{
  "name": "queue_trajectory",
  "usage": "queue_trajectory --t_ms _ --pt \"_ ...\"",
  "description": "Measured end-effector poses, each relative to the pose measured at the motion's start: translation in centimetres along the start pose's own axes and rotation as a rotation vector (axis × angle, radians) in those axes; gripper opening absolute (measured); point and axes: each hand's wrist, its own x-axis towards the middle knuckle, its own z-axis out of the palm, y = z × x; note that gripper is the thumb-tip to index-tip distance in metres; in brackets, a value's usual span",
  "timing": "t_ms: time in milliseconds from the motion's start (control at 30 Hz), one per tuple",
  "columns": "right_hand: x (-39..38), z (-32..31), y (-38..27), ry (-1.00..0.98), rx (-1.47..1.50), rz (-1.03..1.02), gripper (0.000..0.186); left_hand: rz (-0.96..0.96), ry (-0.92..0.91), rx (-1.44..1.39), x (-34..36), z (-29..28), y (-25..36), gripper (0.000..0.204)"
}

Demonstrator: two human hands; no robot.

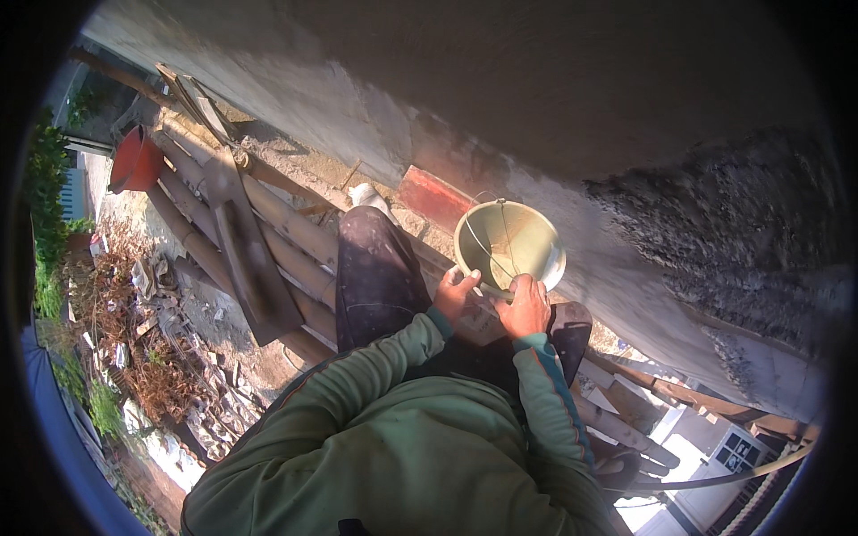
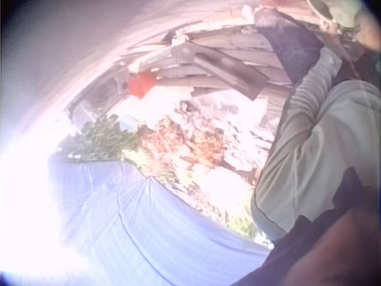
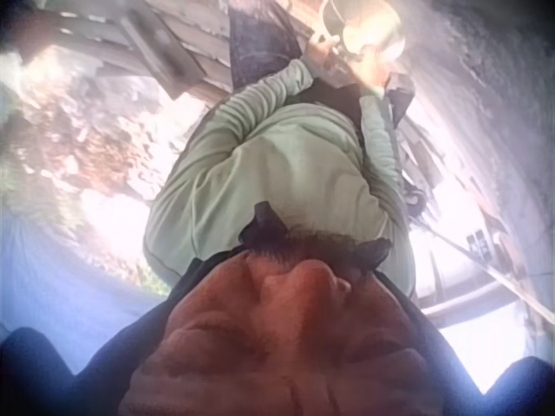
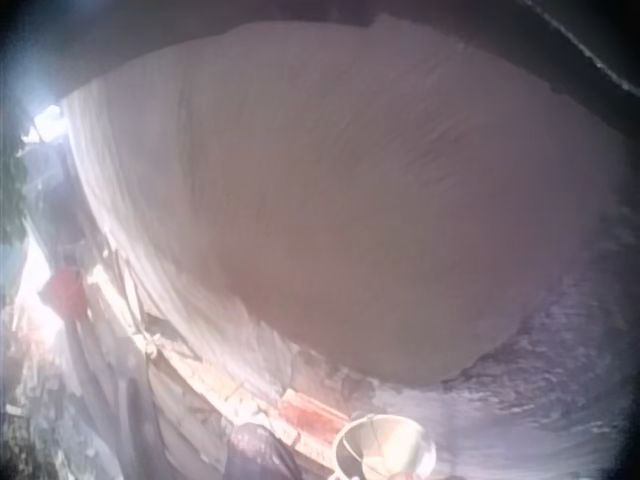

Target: The person smooths a wet plastered wall using a wooden trowel, then scoops additional plaster from a bucket and applies it to the wall. The person continues to spread and smooth the plaster across the surface.

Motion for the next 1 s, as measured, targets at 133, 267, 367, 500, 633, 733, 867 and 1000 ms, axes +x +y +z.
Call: queue_trajectory --t_ms 133,267,367,500,633,733,867,1000 --pt "-1.0 -0.1 -0.1 -0.167 -0.069 -0.048 0.049 -0.229 0.013 0.046 -1.0 -0.4 1.4 0.037" --pt "-2.2 0.1 -0.1 -0.145 0.062 -0.136 0.042 -0.097 0.028 0.123 3.2 -4.0 -4.5 0.036" --pt "-2.0 -0.2 -0.1 -0.061 0.192 -0.077 0.041 0.032 0.016 0.190 4.5 -4.7 -5.7 0.038" --pt "-2.6 -1.6 -1.0 -0.118 0.018 -0.205 0.037 0.175 -0.024 0.167 3.8 -4.4 -4.9 0.038" --pt "-2.7 -1.0 -0.8 -0.114 -0.166 -0.207 0.039 0.150 -0.008 0.083 3.1 -3.7 -4.3 0.034" --pt "-2.4 -0.9 -0.5 -0.026 -0.168 -0.222 0.034 0.082 -0.004 0.082 2.4 -3.3 -2.7 0.039" --pt "-0.8 -3.8 -0.1 0.154 0.053 -0.038 0.033 0.151 -0.165 0.115 -3.9 -0.6 3.9 0.068" --pt "1.1 -6.8 4.6 0.303 0.242 0.131 0.030 0.585 -0.261 0.371 -7.8 -3.7 7.0 0.066"
